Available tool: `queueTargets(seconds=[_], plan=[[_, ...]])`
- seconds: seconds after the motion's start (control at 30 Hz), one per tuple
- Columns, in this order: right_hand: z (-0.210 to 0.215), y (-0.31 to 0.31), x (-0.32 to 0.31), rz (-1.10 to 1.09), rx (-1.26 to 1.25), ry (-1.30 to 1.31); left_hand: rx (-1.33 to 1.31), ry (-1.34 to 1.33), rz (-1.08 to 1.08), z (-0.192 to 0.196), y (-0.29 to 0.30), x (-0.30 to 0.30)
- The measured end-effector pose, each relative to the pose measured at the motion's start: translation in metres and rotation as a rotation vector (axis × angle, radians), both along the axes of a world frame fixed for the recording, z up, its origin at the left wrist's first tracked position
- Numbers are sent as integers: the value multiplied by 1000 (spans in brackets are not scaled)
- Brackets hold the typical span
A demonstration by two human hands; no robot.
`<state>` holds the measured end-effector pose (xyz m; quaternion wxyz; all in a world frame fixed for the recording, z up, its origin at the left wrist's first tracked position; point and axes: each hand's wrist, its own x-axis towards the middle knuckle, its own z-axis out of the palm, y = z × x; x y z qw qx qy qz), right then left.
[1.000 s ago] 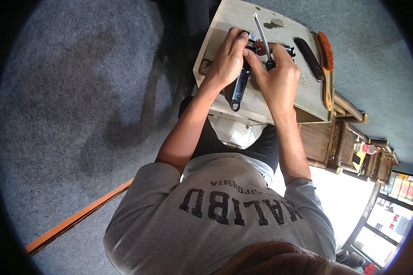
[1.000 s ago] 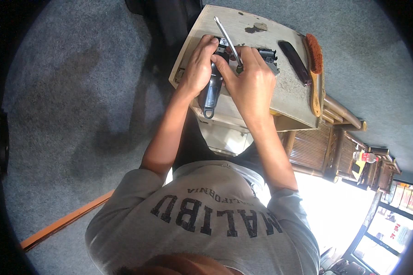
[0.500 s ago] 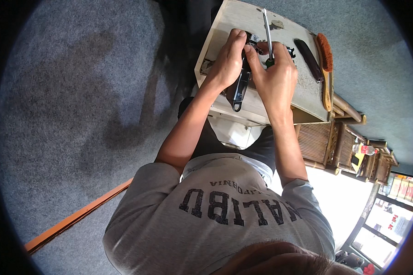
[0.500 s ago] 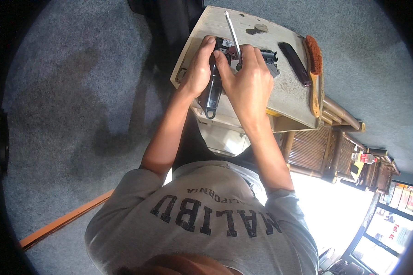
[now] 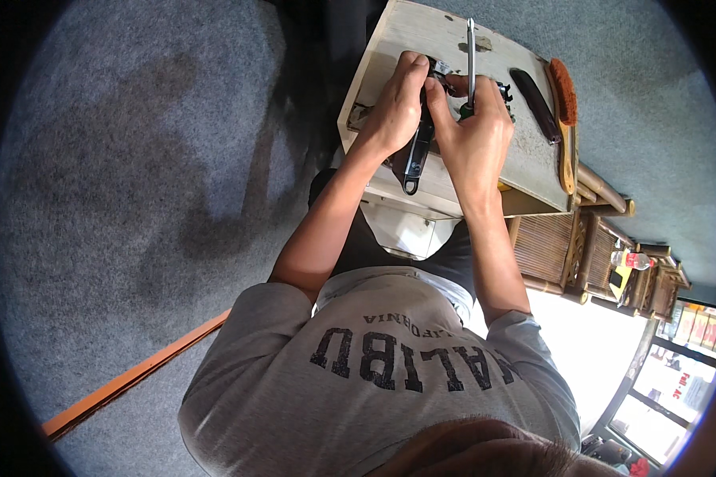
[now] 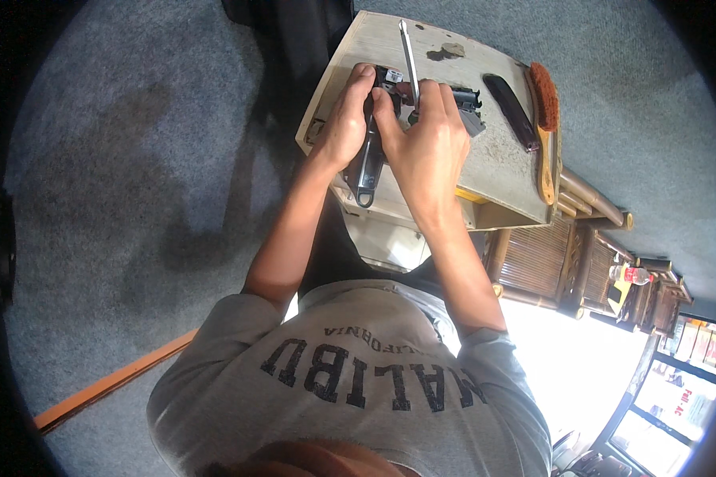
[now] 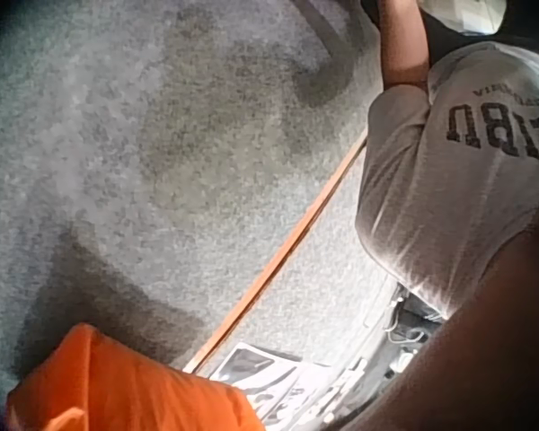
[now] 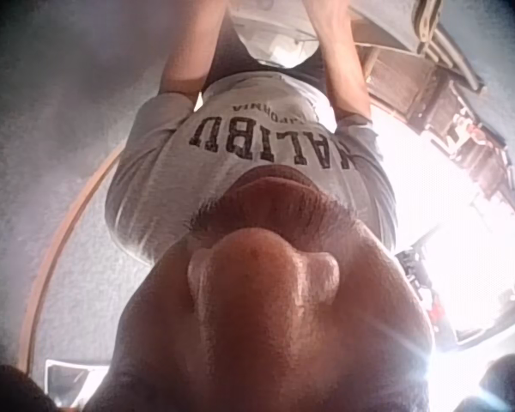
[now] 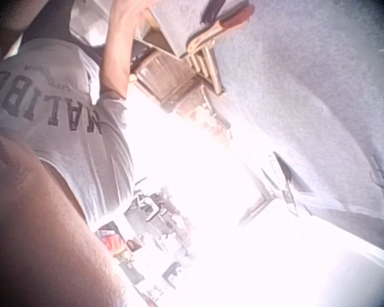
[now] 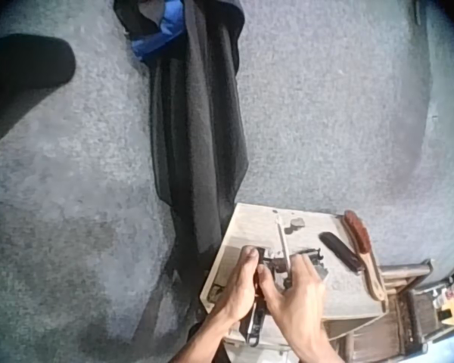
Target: The person disassembles a set of hair clippers using a screwdriver, removes the blade assembly and internal motor components, and then begins to reassemble the device by placing parts back into the housing and securing them with the screwdriver.
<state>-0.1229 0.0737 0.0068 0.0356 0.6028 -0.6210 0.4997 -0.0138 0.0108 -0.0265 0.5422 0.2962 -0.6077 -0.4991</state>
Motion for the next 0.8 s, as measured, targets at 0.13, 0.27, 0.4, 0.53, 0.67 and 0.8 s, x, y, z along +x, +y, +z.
queueTargets(seconds=[0.13,0.27,0.4,0.53,0.67,0.8], plan=[[-3,-3,-4,9,-17,6,38,1,-1,2,3,0],[1,-3,-4,51,-13,-40,41,30,-42,-5,-3,-1],[7,3,-4,98,56,-133,141,125,-121,-15,-12,4],[-5,-3,-11,213,-96,-319,499,230,-202,6,-1,14],[0,-1,-20,232,165,-407,493,268,-242,20,4,18],[2,0,-20,297,194,-541,445,229,-327,23,4,21]])
